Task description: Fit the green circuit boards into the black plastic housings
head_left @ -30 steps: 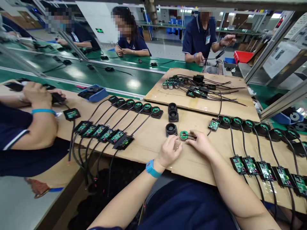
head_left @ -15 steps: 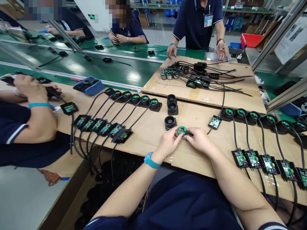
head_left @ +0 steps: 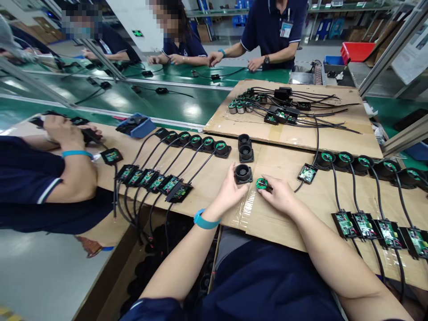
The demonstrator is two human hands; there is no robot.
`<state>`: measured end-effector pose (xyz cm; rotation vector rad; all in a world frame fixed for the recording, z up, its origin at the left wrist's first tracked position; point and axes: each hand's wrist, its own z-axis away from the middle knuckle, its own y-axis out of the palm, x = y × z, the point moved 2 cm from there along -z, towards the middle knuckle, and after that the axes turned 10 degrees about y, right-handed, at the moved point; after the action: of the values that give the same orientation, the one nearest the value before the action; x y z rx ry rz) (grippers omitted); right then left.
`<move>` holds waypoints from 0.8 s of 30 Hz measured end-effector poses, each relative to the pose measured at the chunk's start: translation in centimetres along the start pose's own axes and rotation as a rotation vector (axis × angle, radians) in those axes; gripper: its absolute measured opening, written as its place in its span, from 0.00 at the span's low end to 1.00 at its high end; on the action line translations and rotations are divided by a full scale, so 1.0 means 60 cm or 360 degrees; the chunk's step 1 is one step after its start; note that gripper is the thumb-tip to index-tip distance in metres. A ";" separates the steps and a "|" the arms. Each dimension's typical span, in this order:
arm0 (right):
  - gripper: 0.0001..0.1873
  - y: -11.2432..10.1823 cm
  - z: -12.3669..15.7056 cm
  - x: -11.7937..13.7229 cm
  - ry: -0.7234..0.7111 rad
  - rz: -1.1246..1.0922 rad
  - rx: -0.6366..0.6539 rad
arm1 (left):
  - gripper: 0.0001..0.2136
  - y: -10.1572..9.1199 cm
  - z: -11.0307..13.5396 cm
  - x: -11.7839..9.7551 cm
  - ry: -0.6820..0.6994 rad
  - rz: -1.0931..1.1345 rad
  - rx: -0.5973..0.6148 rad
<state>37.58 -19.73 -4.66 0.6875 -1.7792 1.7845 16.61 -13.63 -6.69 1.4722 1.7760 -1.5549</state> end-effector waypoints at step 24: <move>0.22 -0.033 0.003 -0.005 0.0108 -0.0142 -0.0440 | 0.23 0.045 0.009 -0.016 0.0389 -0.0160 -0.0274</move>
<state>39.13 -19.92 -3.41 0.5765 -1.8712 1.4499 19.09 -14.97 -7.45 1.5640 2.0937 -1.2727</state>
